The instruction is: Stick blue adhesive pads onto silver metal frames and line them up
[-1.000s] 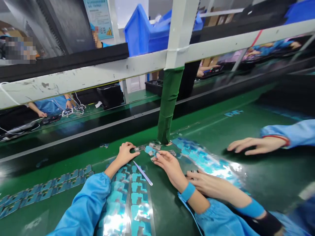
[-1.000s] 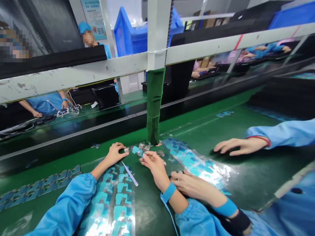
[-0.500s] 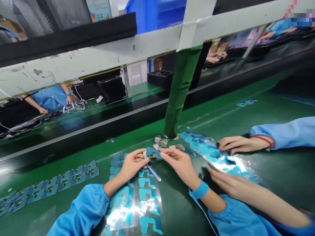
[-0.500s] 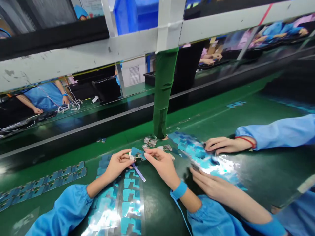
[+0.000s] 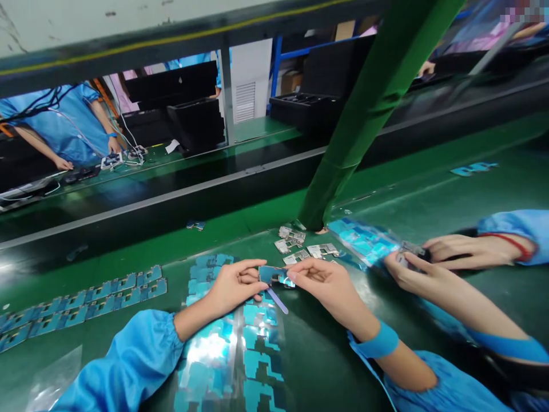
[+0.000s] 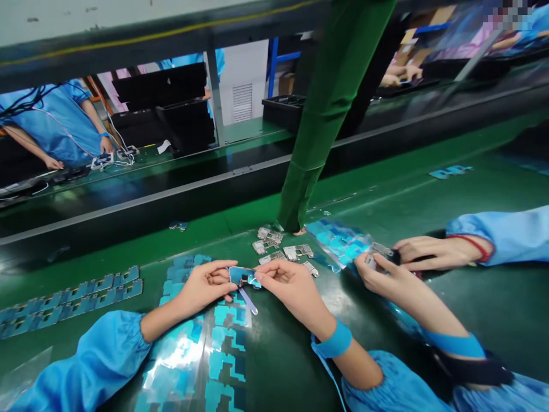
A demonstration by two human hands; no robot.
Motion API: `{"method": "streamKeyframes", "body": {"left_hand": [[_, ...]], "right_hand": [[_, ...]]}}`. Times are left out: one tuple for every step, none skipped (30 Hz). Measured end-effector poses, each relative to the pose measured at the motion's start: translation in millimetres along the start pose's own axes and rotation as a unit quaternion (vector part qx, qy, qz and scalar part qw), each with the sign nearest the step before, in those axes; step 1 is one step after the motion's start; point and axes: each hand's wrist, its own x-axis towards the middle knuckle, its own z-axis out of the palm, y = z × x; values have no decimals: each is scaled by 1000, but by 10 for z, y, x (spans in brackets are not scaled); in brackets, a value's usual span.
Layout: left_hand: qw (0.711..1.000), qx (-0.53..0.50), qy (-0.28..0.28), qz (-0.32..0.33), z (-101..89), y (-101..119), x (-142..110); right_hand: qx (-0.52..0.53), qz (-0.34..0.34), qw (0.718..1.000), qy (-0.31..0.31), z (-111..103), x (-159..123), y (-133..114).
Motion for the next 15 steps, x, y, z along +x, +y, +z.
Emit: {"method": "streamKeyframes", "body": {"left_hand": [[1000,0,2,1,2,-2,-2],[1000,0,4,3,3,-4,-3],[1000,1,5,4,4,-5,-3],[1000,2,5,5,5,-5,-4],[1000,4,5,6,8,-1,-5],[1000,6,4,4,12,7,-6],[1000,7,4,2,17,19,-7],[1000,7,6,-2,24,36,-8],[1000,5,7,-5,32,54,-10],[1000,2,10,-6,40,73,-11],[1000,-2,13,-6,48,90,-11],[1000,-5,13,-3,55,104,-11],[1000,-6,11,0,60,113,-10],[1000,-6,8,3,63,117,-8],[1000,-4,6,4,63,116,-6]], "right_hand": [[-1,4,1000,2,2,-2,1],[-2,8,1000,4,7,-5,0],[-4,11,1000,7,13,-8,-3],[-5,13,1000,11,20,-11,-6],[-6,15,1000,15,26,-12,-8],[-8,17,1000,18,30,-12,-9],[-8,19,1000,20,32,-11,-7],[-9,21,1000,21,33,-7,-3],[-8,22,999,21,32,-3,0],[-8,24,999,20,30,1,3],[-6,24,1000,18,29,6,4],[-3,24,1000,17,29,9,2],[-2,25,1000,17,30,10,-3],[-2,26,999,18,32,10,-11],[-3,29,999,19,34,8,-21]]}}
